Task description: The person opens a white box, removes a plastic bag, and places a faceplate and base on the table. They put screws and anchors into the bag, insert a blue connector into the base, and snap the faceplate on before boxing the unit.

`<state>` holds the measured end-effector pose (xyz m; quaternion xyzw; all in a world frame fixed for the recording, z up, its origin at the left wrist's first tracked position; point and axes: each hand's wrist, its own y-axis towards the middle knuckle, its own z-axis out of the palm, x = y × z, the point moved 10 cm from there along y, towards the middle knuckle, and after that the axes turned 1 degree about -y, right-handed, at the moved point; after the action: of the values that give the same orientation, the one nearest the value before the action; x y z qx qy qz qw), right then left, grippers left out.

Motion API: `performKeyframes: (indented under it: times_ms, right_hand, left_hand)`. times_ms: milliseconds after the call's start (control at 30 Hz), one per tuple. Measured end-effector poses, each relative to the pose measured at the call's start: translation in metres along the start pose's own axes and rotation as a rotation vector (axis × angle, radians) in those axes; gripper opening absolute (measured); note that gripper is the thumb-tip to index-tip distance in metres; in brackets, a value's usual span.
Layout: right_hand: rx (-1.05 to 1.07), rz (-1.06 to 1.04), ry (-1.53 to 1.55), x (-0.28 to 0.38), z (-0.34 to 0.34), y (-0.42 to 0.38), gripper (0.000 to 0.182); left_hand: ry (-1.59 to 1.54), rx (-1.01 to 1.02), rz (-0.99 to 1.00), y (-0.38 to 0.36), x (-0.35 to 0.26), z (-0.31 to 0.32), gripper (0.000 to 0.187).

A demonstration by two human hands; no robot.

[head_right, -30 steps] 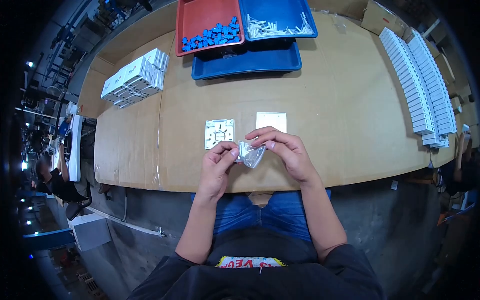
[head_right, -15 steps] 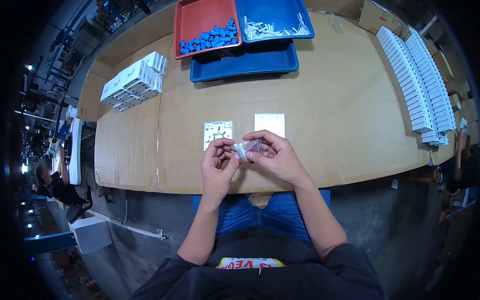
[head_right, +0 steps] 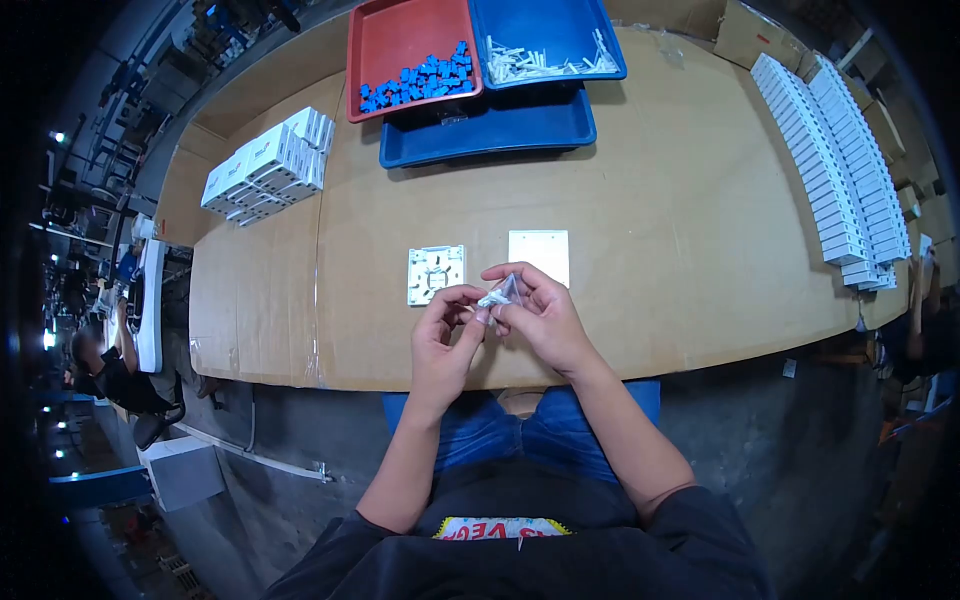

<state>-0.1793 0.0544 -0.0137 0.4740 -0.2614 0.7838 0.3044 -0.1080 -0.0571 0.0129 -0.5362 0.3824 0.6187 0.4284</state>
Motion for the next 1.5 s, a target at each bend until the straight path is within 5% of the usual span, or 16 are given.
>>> performKeyframes:
  times_ms: [433,867,1500]
  right_hand:
    - [-0.001,-0.017,-0.071,0.012,-0.004,-0.001,0.054]
    - [-0.001,-0.001,0.026,0.006,-0.008,0.001,0.039]
    - [-0.019,0.018,0.077,0.006,-0.009,0.001,0.038]
  left_hand:
    - [-0.034,-0.008,-0.068,0.002,0.017,-0.011,0.017]
    - [0.077,0.102,-0.072,0.003,0.004,0.004,0.026]
    - [0.043,-0.064,-0.05,0.006,0.016,-0.022,0.028]
